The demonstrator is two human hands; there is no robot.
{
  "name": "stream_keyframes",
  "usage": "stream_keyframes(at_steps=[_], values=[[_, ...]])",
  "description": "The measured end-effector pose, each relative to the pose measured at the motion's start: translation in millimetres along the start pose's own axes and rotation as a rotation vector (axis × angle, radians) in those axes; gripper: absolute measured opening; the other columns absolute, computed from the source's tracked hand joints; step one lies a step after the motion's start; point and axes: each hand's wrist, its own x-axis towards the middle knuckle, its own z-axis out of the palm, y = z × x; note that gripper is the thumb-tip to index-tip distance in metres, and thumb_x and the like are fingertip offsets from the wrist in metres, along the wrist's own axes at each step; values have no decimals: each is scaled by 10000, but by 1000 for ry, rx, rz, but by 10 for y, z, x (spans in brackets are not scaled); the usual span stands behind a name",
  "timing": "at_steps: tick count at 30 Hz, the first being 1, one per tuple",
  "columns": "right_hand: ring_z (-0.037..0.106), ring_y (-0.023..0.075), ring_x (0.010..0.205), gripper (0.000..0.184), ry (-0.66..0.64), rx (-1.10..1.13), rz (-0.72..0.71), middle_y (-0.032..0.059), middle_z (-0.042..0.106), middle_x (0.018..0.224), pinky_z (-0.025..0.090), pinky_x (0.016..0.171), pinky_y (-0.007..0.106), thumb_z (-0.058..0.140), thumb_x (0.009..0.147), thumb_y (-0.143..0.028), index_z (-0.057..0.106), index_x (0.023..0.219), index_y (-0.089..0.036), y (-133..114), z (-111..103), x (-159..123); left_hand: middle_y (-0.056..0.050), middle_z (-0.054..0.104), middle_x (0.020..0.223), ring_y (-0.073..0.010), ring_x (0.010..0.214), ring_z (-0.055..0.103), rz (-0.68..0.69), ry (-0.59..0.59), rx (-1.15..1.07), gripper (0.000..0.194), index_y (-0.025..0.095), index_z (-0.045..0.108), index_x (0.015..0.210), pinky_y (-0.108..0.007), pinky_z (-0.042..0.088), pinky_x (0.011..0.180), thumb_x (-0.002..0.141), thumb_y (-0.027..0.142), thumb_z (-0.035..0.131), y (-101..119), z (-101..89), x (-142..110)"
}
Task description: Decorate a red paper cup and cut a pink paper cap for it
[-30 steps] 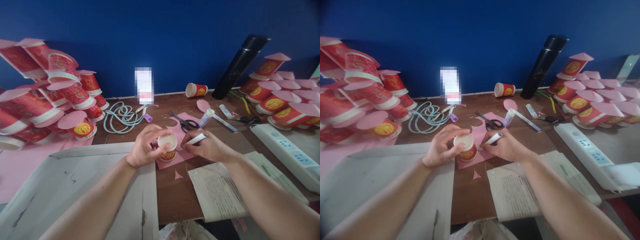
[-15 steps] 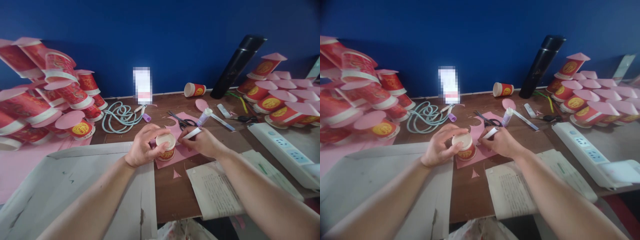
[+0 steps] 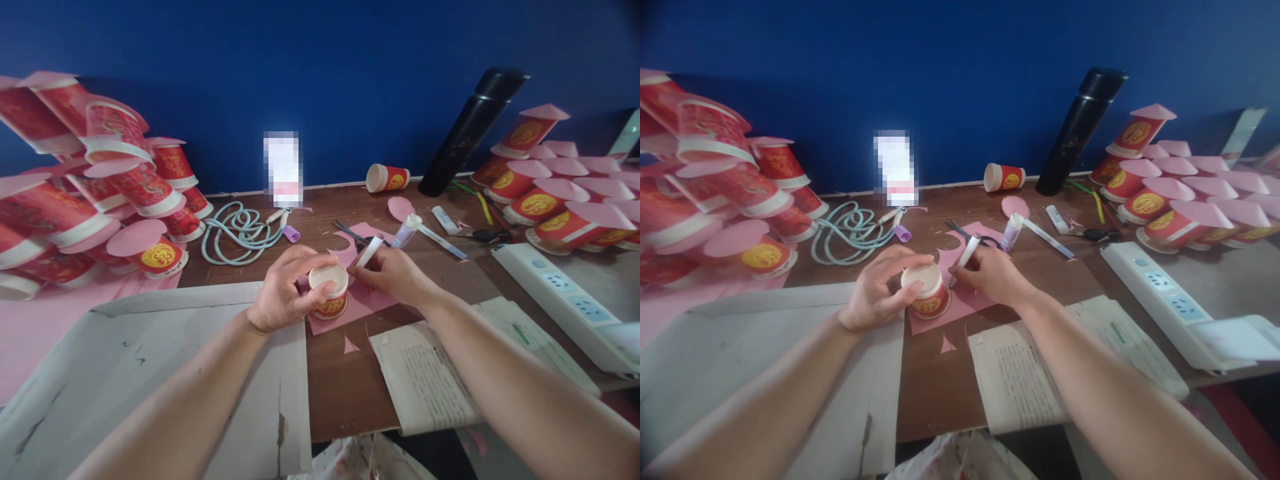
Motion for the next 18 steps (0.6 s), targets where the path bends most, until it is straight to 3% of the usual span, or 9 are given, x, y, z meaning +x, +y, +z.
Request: stream_keyframes(at_steps=[8,13,18], values=[[556,141,595,367,-20,37,-29,-4,611,638,356,506,249,592,813,-551,613,761,-188,38,55,77,-75,685,1002,-181,911,617,-9,6,-8,297,185,685,1095,-343,498,850,841,325,621,-8,8,-11],[546,135,610,316,14,56,-18,3,634,693,374,533,258,620,806,-502,652,812,-187,85,102,125,-80,687,995,-182,904,618,-3,13,-15,297,180,688,1090,-344,502,843,839,323,623,4,10,-3],[497,118,570,308,48,48,-16,-17,573,613,345,507,250,637,797,-489,644,760,-183,73,123,161,-82,686,985,-181,903,617,2,17,-8,297,176,690,1087,-345,506,842,837,321,621,7,13,3]])
